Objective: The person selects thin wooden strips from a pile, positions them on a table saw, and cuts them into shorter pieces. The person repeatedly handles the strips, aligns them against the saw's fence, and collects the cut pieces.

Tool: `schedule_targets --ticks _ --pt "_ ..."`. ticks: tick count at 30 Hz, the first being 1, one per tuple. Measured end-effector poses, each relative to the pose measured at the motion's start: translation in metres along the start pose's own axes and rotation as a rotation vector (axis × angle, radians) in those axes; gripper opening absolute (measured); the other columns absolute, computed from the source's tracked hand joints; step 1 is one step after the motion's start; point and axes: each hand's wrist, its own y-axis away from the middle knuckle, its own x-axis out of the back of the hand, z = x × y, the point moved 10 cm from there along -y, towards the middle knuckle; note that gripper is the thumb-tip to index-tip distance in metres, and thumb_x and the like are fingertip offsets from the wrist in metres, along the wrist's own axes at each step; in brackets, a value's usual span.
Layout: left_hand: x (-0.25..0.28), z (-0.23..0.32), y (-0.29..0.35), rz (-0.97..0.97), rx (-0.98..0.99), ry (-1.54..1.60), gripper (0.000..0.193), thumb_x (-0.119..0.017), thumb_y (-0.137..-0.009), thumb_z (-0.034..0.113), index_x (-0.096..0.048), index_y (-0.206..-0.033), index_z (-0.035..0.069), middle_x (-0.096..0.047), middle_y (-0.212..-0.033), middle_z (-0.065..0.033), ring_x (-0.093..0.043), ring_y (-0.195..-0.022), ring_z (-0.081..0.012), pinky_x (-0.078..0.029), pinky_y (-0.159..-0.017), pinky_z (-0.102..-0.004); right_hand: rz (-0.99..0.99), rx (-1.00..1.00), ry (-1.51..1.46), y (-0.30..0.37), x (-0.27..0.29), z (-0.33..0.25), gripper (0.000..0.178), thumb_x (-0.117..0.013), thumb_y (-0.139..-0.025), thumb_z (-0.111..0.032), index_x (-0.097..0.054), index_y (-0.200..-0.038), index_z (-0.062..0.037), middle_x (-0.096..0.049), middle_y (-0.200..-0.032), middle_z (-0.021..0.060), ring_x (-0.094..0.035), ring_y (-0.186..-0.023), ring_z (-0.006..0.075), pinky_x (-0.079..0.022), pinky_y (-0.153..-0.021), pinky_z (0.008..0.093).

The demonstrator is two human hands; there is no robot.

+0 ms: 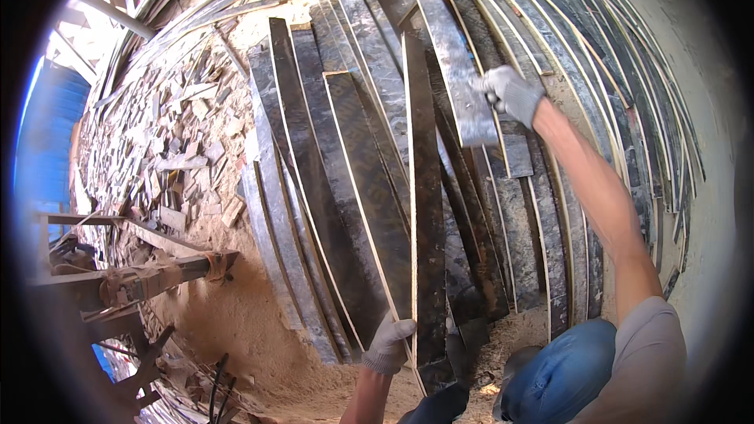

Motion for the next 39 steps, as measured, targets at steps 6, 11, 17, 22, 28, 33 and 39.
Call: schedule_targets --ticks 6,11,17,22,28,33,39 --pt "-0.039 -0.008 -0.035 0.072 -0.062 -0.174 0.062 -0.086 -0.084 0.021 -0.063 -0.135 -0.005 -0.078 -0.115 -0.0147 -0.077 -0.103 -0.0245 -0.065 -0.093 -0.0401 -0.24 -0.071 -0.004 0.243 -0.034 0.149 0.06 -0.061 -0.112 -0.04 -0.056 -0.151 0.005 -0.072 -0.139 0.0153 -0.07 -0.122 0.024 -0.056 -0.107 0.0396" --pt "-0.059 -0.017 -0.058 0.148 -0.183 -0.572 0.065 -0.087 -0.091 0.02 -0.054 -0.144 0.002 -0.07 -0.115 -0.0074 -0.069 -0.097 -0.0187 -0.06 -0.088 -0.0326 -0.219 -0.138 -0.004 0.328 -0.107 0.201 0.171 -0.059 -0.065 -0.109 -0.009 -0.163 0.0228 -0.021 -0.17 0.0469 -0.028 -0.162 0.0498 -0.028 -0.133 0.0493" --pt "-0.085 -0.03 -0.041 0.152 -0.362 -0.762 0.077 -0.083 -0.098 0.038 -0.05 -0.155 -0.003 -0.068 -0.132 -0.0124 -0.065 -0.115 -0.0215 -0.052 -0.104 -0.0366 -0.23 -0.171 -0.337 0.385 -0.104 0.157 0.127 -0.085 -0.073 -0.084 -0.048 -0.151 0.0095 -0.068 -0.139 0.03 -0.067 -0.13 0.0381 -0.054 -0.111 0.0424" --pt "-0.09 -0.081 -0.015 0.146 -0.29 -0.953 0.065 -0.079 -0.099 0.051 -0.064 -0.133 -0.002 -0.071 -0.121 -0.0137 -0.07 -0.111 -0.0234 -0.057 -0.103 -0.0403 -0.289 -0.156 -0.162 0.447 -0.08 0.177 0.101 -0.086 -0.087 -0.067 -0.049 -0.152 0.0013 -0.072 -0.133 0.0261 -0.068 -0.127 0.0339 -0.056 -0.107 0.0446" --pt "-0.074 -0.135 -0.044 0.024 0.037 -0.57 0.083 -0.081 -0.097 0.05 -0.051 -0.154 -0.004 -0.062 -0.143 -0.0185 -0.062 -0.13 -0.0298 -0.052 -0.111 -0.0453 -0.279 -0.222 0.38 0.466 -0.097 0.21 0.098 -0.088 -0.077 -0.061 -0.052 -0.136 0.0086 -0.077 -0.103 0.0285 -0.078 -0.098 0.0421 -0.063 -0.085 0.0459" --pt "-0.084 -0.135 -0.049 -0.068 0.041 -0.534 0.059 -0.081 -0.097 0.035 -0.064 -0.14 -0.001 -0.073 -0.132 -0.0151 -0.071 -0.119 -0.0305 -0.055 -0.112 -0.0461 -0.351 -0.047 0.457 0.468 -0.081 0.22 0.1 -0.054 -0.099 -0.084 -0.058 -0.144 0.0059 -0.077 -0.106 0.0284 -0.078 -0.098 0.04 -0.064 -0.087 0.0436" --pt "-0.064 -0.142 -0.056 0.043 0.082 -0.32 0.049 -0.089 -0.087 0.026 -0.073 -0.126 0.001 -0.079 -0.119 -0.0142 -0.076 -0.109 -0.0325 -0.061 -0.104 -0.0471 0.688 -0.565 0.992 0.489 0.149 0.303 0.065 -0.068 -0.102 -0.037 -0.045 -0.143 0.0087 -0.063 -0.128 0.0349 -0.067 -0.12 0.0394 -0.059 -0.095 0.0515"
